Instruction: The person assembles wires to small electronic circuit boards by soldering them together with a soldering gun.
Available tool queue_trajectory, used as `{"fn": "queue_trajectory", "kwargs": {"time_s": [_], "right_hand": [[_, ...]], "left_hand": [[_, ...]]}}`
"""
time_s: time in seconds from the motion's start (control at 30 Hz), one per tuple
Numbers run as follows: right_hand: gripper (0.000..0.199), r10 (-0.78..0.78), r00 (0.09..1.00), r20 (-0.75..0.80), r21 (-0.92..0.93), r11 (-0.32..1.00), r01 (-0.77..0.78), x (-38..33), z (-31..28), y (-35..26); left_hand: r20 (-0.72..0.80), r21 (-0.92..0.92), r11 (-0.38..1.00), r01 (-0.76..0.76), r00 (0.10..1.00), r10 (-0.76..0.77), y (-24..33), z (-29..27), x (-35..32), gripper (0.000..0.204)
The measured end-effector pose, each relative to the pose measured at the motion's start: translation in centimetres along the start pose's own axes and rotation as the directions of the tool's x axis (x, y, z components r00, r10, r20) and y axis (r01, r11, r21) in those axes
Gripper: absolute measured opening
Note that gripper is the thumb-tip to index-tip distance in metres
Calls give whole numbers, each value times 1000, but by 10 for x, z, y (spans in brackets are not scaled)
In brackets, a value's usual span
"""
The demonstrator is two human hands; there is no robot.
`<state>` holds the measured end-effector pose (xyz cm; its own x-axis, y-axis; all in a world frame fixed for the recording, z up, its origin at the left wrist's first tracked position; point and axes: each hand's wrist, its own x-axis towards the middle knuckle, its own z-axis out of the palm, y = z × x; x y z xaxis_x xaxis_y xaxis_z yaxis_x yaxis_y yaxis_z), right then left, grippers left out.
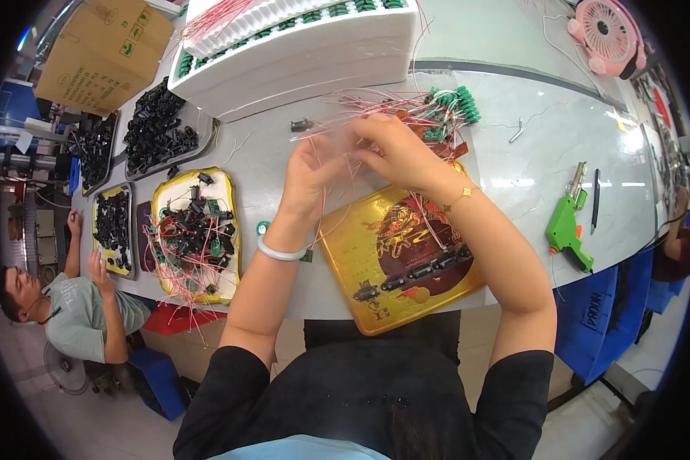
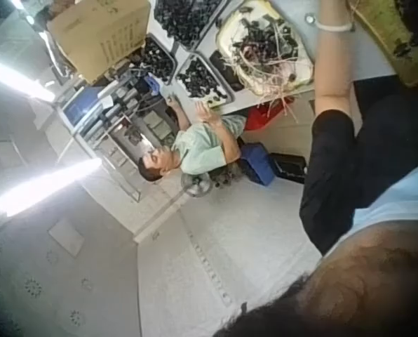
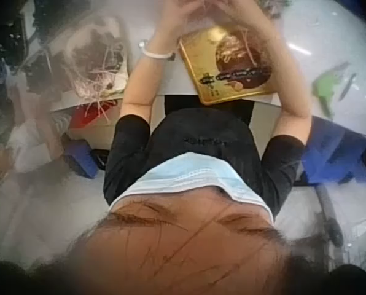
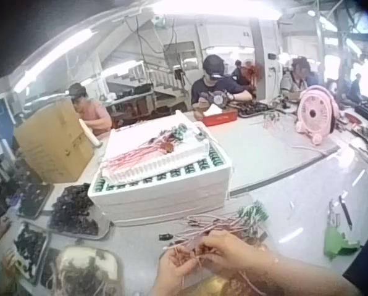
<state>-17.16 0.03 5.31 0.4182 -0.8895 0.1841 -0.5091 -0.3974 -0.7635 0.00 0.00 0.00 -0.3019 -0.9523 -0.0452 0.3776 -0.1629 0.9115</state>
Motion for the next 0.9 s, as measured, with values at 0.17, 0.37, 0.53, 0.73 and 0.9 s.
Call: {"fn": "queue_trajectory", "kwargs": {"time_s": [0.17, 0.37, 0.53, 0.73, 0.9], "right_hand": [[14, -76, 993, -94, 13, 997, 77, 6, 3, 0], [12, -110, 986, -129, -49, 993, 104, 7, 4, -1], [11, -92, 986, -138, -38, 995, 88, 7, 4, 1], [10, 4, 994, -110, 7, 1000, -3, 5, 2, -2], [11, -21, 997, -79, 70, 997, 26, 5, -4, -5]], "left_hand": [[87, -217, 951, 220, 975, -205, 8, -4, 7, 22], [93, -157, 974, 161, 985, -148, 6, -4, 8, 23], [77, -158, 973, 167, 985, -156, 9, -3, 8, 22], [36, -71, 995, 73, 997, -71, 10, 1, 4, 15], [-6, 34, 998, 44, 999, -44, 12, 1, 3, 8]]}}
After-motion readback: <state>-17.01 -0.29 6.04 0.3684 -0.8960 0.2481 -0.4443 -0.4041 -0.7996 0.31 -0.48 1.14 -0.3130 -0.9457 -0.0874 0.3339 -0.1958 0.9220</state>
